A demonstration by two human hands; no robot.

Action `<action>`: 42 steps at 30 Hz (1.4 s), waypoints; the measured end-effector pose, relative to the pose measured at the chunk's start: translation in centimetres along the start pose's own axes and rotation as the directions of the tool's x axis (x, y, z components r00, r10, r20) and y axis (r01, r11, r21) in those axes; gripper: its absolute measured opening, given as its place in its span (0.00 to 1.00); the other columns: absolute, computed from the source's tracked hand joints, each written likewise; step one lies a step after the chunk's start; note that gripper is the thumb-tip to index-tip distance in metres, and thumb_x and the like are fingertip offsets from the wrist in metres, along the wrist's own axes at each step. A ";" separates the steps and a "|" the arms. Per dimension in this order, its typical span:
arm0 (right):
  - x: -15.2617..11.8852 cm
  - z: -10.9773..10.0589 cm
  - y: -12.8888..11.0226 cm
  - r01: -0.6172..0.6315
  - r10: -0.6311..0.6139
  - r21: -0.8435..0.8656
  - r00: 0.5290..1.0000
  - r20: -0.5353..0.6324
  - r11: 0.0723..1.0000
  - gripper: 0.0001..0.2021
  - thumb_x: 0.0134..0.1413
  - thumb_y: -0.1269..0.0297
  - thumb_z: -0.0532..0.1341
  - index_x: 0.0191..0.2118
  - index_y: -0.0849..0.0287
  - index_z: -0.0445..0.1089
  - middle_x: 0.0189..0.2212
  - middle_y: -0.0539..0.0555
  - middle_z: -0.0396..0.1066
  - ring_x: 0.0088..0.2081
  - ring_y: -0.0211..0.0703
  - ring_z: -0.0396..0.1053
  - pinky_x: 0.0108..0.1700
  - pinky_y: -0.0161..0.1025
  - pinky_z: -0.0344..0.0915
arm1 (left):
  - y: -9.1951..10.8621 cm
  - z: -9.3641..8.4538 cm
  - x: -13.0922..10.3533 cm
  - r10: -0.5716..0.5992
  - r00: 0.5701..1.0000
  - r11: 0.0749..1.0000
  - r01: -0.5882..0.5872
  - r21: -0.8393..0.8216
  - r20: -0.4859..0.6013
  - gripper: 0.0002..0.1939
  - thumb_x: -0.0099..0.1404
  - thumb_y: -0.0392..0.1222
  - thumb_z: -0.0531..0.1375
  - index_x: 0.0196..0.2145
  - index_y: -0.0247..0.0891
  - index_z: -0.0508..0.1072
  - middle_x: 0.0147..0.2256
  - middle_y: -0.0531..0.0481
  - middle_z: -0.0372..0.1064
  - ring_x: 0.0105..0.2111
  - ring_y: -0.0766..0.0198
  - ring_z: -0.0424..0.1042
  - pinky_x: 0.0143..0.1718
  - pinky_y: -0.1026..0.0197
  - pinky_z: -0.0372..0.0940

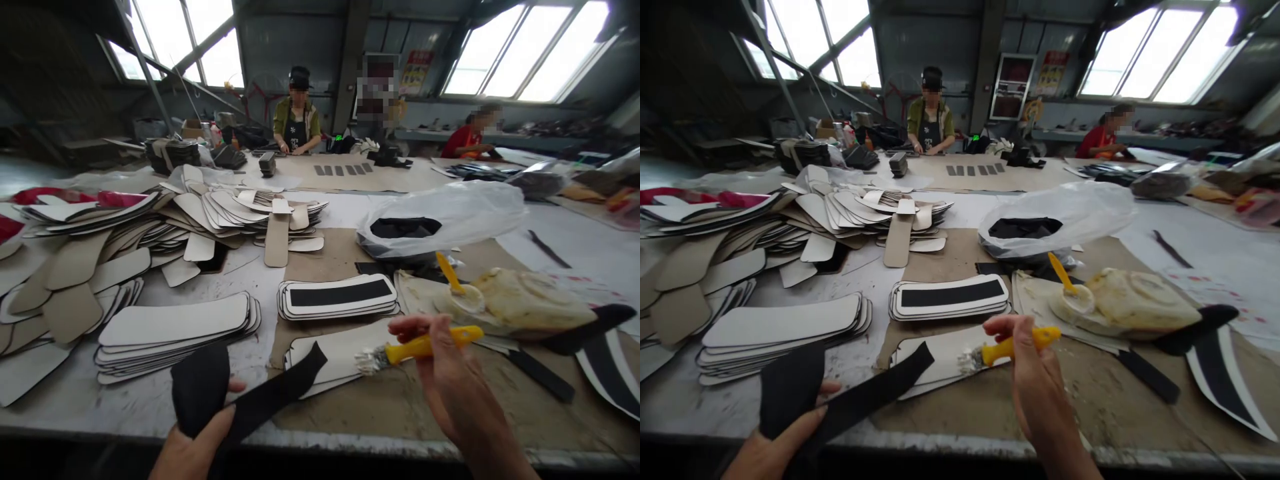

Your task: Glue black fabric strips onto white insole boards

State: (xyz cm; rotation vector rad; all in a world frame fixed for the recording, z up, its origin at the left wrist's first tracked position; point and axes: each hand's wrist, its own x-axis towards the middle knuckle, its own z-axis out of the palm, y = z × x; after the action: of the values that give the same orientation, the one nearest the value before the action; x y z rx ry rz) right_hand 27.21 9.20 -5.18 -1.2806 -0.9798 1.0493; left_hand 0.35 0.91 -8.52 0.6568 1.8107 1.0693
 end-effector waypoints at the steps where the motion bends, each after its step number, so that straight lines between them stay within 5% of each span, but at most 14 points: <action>1: 0.1 0.4 0.1 0.015 -0.015 -0.036 1.000 0.014 0.999 0.24 0.54 0.42 0.49 0.31 0.59 0.68 0.29 0.53 0.64 0.31 0.38 0.62 0.30 0.32 0.61 | 0.2 0.2 0.3 0.054 0.995 0.997 -0.050 0.054 -0.084 0.13 0.48 0.45 0.64 0.33 0.41 0.72 0.31 0.53 0.72 0.33 0.58 0.68 0.35 0.63 0.61; 5: -0.2 2.7 1.6 -0.002 0.009 -0.061 0.993 0.117 0.998 0.24 0.54 0.41 0.46 0.31 0.59 0.65 0.22 0.48 0.59 0.20 0.33 0.56 0.20 0.31 0.55 | 0.6 1.5 1.6 0.134 0.941 0.982 -0.083 0.173 -0.312 0.13 0.51 0.48 0.61 0.34 0.40 0.72 0.33 0.49 0.70 0.37 0.55 0.67 0.38 0.59 0.60; 8: -0.5 4.1 2.8 0.010 -0.005 -0.042 0.992 0.124 0.999 0.23 0.55 0.43 0.48 0.29 0.59 0.63 0.21 0.47 0.60 0.19 0.32 0.59 0.22 0.31 0.57 | 0.4 2.6 2.3 0.221 0.883 0.973 -0.171 0.155 -0.414 0.17 0.53 0.53 0.58 0.36 0.39 0.70 0.31 0.50 0.68 0.33 0.57 0.66 0.36 0.58 0.61; 13: -0.4 5.0 4.5 -0.078 0.079 -0.014 0.977 0.199 0.997 0.20 0.54 0.44 0.51 0.30 0.58 0.62 0.21 0.46 0.62 0.21 0.34 0.64 0.27 0.33 0.61 | -0.5 5.1 3.2 0.043 0.999 0.996 -0.044 0.072 0.016 0.23 0.50 0.55 0.60 0.37 0.35 0.67 0.16 0.56 0.62 0.19 0.63 0.63 0.23 0.62 0.59; 18: -0.2 5.2 5.8 -0.210 0.210 -0.021 0.960 0.184 0.977 0.18 0.48 0.47 0.59 0.31 0.58 0.62 0.23 0.47 0.66 0.23 0.38 0.67 0.29 0.35 0.64 | -0.4 6.5 4.7 -0.034 0.973 0.988 -0.002 0.156 0.229 0.15 0.50 0.52 0.59 0.24 0.34 0.68 0.12 0.55 0.62 0.14 0.64 0.63 0.16 0.64 0.56; 23: -0.5 5.1 5.3 -0.234 0.253 -0.120 0.949 0.187 0.965 0.17 0.43 0.50 0.63 0.31 0.58 0.62 0.21 0.48 0.69 0.25 0.41 0.69 0.31 0.37 0.65 | 0.1 6.6 5.6 -0.075 0.944 0.978 0.007 0.208 0.321 0.11 0.52 0.45 0.57 0.18 0.37 0.64 0.09 0.58 0.56 0.10 0.68 0.57 0.12 0.66 0.52; 29: -0.4 2.7 4.8 -0.026 0.084 -0.329 0.983 0.163 0.944 0.14 0.46 0.51 0.61 0.29 0.57 0.63 0.22 0.48 0.66 0.25 0.42 0.68 0.29 0.37 0.64 | 0.2 6.5 4.5 -0.014 0.937 0.976 -0.063 0.209 0.349 0.11 0.52 0.44 0.55 0.16 0.37 0.62 0.10 0.57 0.56 0.11 0.70 0.56 0.14 0.66 0.51; 34: 0.3 -0.4 4.2 0.118 -0.096 -0.540 0.993 0.068 0.834 0.13 0.48 0.51 0.59 0.29 0.57 0.64 0.22 0.49 0.65 0.25 0.41 0.66 0.28 0.37 0.62 | 0.4 5.9 3.5 -0.002 0.942 0.976 -0.071 0.204 0.336 0.14 0.51 0.49 0.55 0.15 0.38 0.61 0.10 0.57 0.57 0.13 0.69 0.57 0.17 0.66 0.51; 42: 1.1 -3.7 2.8 0.373 -0.467 -0.741 0.880 0.090 0.559 0.09 0.53 0.58 0.57 0.28 0.58 0.65 0.27 0.52 0.66 0.29 0.41 0.66 0.33 0.37 0.64 | -0.5 5.7 2.3 -0.008 0.961 0.977 -0.051 0.207 0.276 0.18 0.48 0.56 0.57 0.17 0.38 0.64 0.08 0.55 0.57 0.13 0.66 0.57 0.17 0.63 0.52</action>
State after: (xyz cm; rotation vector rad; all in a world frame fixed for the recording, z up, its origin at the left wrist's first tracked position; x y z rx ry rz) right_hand 30.91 9.35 -8.23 -1.6063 -1.6234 0.1427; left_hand 4.44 4.73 -11.17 0.9095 1.6880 0.7592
